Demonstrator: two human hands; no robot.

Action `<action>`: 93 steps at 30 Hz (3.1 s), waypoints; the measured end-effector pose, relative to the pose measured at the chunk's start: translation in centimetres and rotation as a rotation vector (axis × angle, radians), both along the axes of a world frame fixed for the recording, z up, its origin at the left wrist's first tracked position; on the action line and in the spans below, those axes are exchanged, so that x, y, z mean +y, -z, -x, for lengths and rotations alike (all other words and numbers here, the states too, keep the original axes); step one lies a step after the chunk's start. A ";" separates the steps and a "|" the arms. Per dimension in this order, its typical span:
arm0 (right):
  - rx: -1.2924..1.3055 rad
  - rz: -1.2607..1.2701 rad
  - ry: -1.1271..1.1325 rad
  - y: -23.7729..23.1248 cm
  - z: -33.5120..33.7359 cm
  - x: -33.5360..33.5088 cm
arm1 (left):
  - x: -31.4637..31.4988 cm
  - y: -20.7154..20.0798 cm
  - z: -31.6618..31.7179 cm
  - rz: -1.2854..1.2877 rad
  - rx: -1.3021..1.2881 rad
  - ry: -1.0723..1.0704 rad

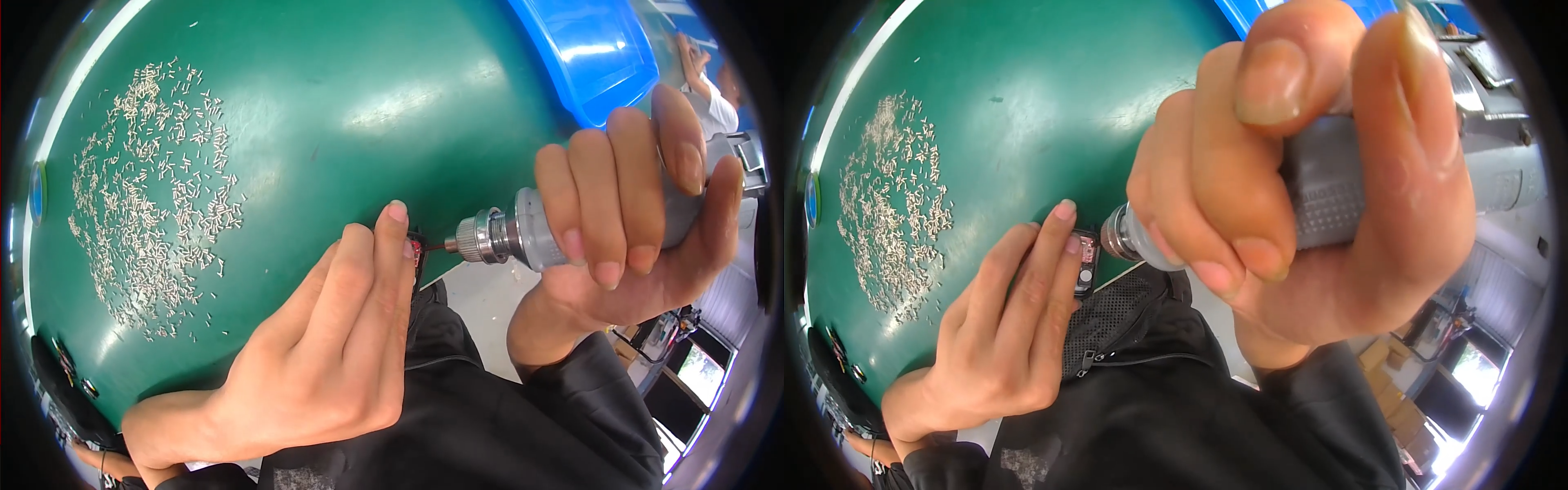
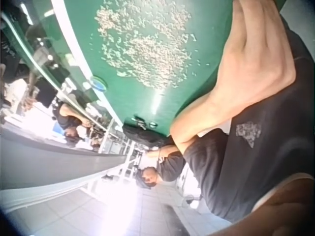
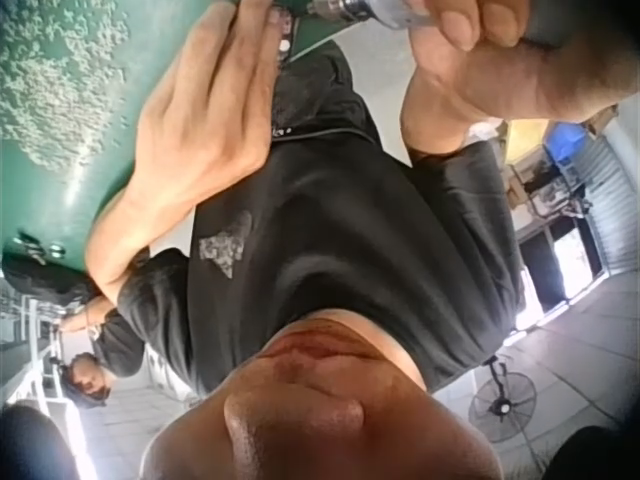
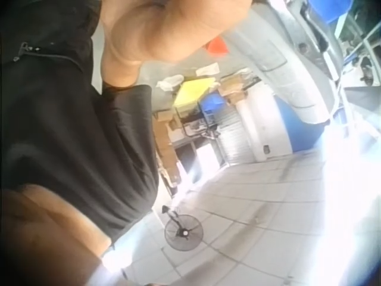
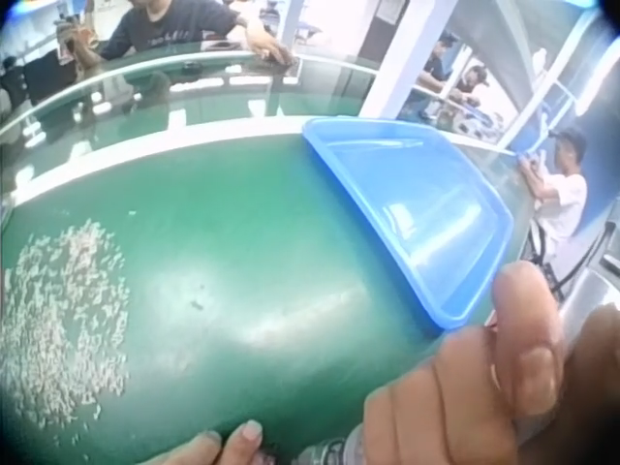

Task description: Manually assemble internal components of smartwatches and secure them with an electric screwdriver.

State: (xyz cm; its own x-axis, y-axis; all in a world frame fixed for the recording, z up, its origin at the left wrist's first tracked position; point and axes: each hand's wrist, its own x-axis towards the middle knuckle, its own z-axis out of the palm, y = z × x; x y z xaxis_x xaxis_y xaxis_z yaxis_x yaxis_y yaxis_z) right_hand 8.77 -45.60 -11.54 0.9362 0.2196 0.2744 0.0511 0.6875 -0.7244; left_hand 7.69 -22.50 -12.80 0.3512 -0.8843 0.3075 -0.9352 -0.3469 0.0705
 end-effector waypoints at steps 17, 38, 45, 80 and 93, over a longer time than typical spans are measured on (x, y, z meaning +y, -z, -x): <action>-0.130 0.283 -0.068 -1.4 -0.3 3.0 | 1.3 1.1 0.3 0.130 -0.052 -0.015; 0.114 -0.316 0.014 2.1 1.3 5.4 | 24.2 -1.6 6.6 -0.086 -0.196 -1.201; 0.228 -0.423 -0.025 3.2 2.0 6.3 | 20.9 -1.6 3.8 0.188 0.002 -0.923; 0.140 -0.386 -0.063 1.9 2.0 7.2 | 11.6 -1.7 6.3 0.655 0.360 -0.644; 0.158 -0.544 0.016 -2.8 3.0 12.0 | 7.4 0.8 8.2 1.473 1.423 -0.304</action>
State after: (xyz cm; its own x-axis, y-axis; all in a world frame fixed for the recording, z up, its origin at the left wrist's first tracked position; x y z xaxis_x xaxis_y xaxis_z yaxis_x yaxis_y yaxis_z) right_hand 5.79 -33.56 -8.70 0.9773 0.0709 0.1997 -0.0156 0.9639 -0.2656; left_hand -0.56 -15.12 -13.60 0.9861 -0.1653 0.0162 0.0757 0.5341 0.8420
